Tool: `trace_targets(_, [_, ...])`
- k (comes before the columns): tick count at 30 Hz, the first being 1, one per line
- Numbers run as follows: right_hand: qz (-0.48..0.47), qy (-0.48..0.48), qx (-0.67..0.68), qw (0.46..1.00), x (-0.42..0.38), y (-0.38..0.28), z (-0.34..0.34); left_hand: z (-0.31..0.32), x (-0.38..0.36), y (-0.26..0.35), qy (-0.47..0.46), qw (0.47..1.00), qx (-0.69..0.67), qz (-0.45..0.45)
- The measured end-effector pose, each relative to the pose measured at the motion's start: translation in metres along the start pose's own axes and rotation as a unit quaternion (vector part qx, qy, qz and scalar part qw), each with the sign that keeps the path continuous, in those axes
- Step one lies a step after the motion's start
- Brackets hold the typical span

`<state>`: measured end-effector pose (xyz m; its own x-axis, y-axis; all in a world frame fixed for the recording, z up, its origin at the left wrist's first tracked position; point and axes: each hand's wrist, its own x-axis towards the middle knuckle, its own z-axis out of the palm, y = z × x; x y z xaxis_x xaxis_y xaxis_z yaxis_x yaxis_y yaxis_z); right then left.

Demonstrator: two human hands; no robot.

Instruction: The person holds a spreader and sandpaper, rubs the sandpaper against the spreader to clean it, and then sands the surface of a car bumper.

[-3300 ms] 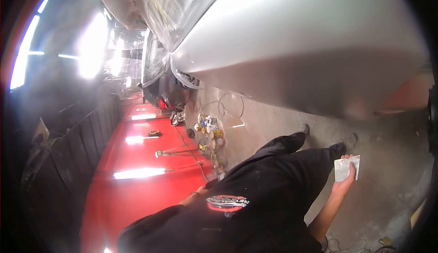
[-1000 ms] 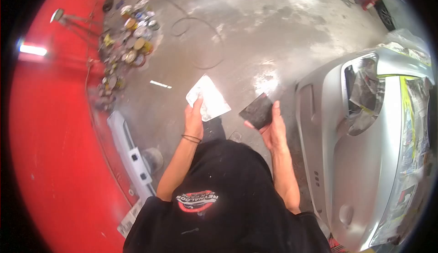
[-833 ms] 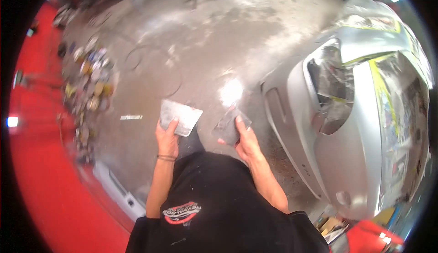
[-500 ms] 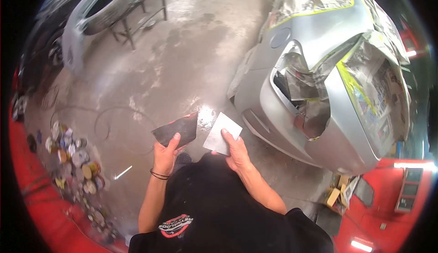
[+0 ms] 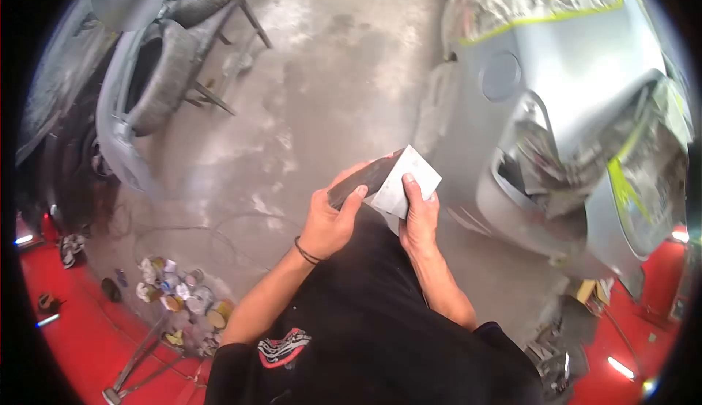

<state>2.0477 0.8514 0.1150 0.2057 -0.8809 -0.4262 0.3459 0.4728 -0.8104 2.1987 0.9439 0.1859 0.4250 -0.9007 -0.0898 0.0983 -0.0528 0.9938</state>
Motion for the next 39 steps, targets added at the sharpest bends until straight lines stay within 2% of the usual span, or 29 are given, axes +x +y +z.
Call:
trace_targets(3, [-0.01, -0.04, -0.018, 0.999, 0.037, -0.006, 0.06, -0.039, 0.049, 0.017, 0.013, 1.0, 0.017, 0.017])
trace_targets(5, [0.01, -0.035, -0.002, 0.999, 0.052, -0.012, 0.088, -0.054, 0.075, 0.021, 0.032, 0.999, 0.0, 0.004])
trace_targets(8, [-0.007, -0.02, 0.021, 1.0, 0.076, -0.016, 0.121, -0.064, 0.111, 0.038, 0.053, 0.997, 0.013, 0.053])
trace_targets(10, [-0.03, 0.013, 0.049, 0.998, 0.082, -0.016, 0.139, -0.073, 0.133, 0.034, 0.017, 0.999, 0.002, 0.043])
trace_targets(13, [-0.093, 0.064, -0.008, 0.994, 0.088, -0.014, 0.16, -0.087, 0.16, 0.029, -0.06, 0.998, -0.008, 0.028])
trace_targets(17, [-0.144, 0.101, -0.011, 0.984, 0.07, -0.028, 0.198, -0.122, 0.194, 0.043, -0.216, 0.976, 0.013, 0.018])
trace_targets(20, [-0.189, 0.122, -0.075, 0.971, 0.044, -0.038, 0.24, -0.15, 0.219, 0.053, -0.317, 0.946, 0.02, 0.059])
trace_targets(23, [-0.191, 0.137, -0.211, 0.949, 0.021, -0.029, 0.264, -0.192, 0.244, 0.068, -0.44, 0.895, 0.064, -0.019])
trace_targets(26, [-0.228, 0.163, -0.185, 0.942, 0.018, -0.004, 0.283, -0.213, 0.256, 0.064, -0.469, 0.882, 0.027, 0.028])
trace_targets(29, [-0.259, 0.302, -0.052, 0.916, 0.021, 0.011, 0.306, -0.212, 0.244, 0.065, -0.384, 0.92, -0.013, 0.07])
trace_targets(30, [-0.228, 0.341, -0.023, 0.912, 0.02, 0.019, 0.306, -0.214, 0.243, 0.061, -0.406, 0.91, -0.007, 0.083])
trace_targets(32, [-0.228, 0.345, -0.061, 0.908, 0.005, 0.024, 0.316, -0.218, 0.241, 0.053, -0.436, 0.893, 0.004, 0.108])
trace_targets(34, [-0.239, 0.353, -0.101, 0.899, -0.008, 0.027, 0.326, -0.229, 0.242, 0.059, -0.509, 0.858, 0.031, 0.06])
trace_targets(35, [-0.23, 0.312, -0.135, 0.912, -0.017, 0.024, 0.33, -0.235, 0.245, 0.064, -0.541, 0.839, 0.047, 0.037])
trace_targets(37, [-0.219, 0.222, -0.199, 0.929, -0.029, 0.016, 0.335, -0.244, 0.264, 0.067, -0.648, 0.755, 0.1, -0.017])
trace_targets(38, [-0.191, 0.235, -0.255, 0.918, -0.033, 0.017, 0.336, -0.246, 0.273, 0.068, -0.696, 0.706, 0.127, -0.04])
trace_targets(39, [-0.19, 0.218, -0.262, 0.921, -0.035, 0.019, 0.336, -0.249, 0.273, 0.063, -0.693, 0.708, 0.111, -0.073])
